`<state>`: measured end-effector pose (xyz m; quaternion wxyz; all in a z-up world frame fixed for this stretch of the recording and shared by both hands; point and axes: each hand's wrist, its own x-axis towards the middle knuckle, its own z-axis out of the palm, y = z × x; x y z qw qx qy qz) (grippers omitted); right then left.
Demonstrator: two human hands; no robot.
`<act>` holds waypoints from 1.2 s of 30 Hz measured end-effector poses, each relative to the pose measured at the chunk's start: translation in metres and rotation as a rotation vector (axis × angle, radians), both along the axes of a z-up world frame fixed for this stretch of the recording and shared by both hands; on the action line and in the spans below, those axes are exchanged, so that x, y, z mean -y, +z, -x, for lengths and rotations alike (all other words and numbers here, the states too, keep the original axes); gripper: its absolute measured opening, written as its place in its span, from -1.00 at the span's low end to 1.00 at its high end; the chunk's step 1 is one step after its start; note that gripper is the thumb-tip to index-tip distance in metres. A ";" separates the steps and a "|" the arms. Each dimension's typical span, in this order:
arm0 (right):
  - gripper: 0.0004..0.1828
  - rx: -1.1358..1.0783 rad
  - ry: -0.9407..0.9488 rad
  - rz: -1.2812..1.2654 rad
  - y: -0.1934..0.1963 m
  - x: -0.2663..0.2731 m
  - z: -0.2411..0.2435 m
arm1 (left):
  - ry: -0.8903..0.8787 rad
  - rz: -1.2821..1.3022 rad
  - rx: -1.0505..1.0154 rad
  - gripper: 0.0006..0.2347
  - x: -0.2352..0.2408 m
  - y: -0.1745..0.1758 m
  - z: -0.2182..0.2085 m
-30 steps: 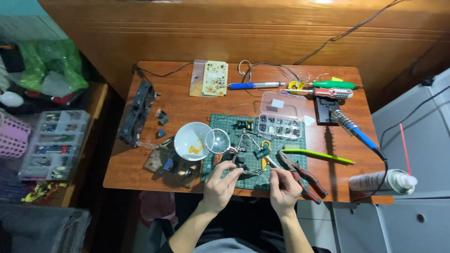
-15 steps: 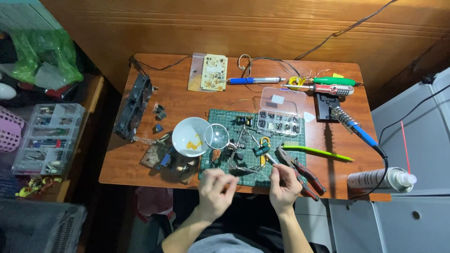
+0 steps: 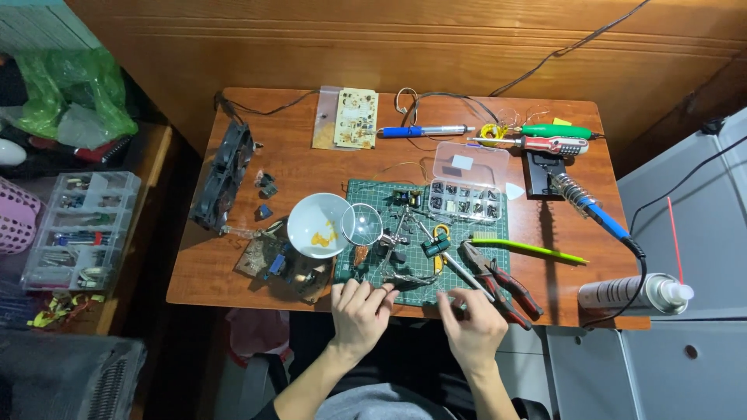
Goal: Soldering electronic components and wires onto a circuit board at a workbench.
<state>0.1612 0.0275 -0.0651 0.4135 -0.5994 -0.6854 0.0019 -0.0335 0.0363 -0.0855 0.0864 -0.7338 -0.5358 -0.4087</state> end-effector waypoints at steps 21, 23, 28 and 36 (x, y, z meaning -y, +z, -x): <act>-0.64 0.094 0.038 0.145 -0.014 -0.011 -0.025 | -0.036 -0.039 0.096 -0.77 -0.004 0.006 0.010; -0.61 0.083 0.036 0.186 -0.014 -0.011 -0.024 | -0.033 -0.049 0.089 -0.75 -0.005 0.006 0.010; -0.68 -0.047 0.158 0.094 -0.007 -0.010 -0.016 | -0.013 -0.052 0.072 -0.68 -0.007 0.003 0.009; -0.50 -0.171 0.230 -0.197 0.000 -0.012 -0.008 | -0.049 -0.052 0.097 -0.80 -0.006 0.005 0.009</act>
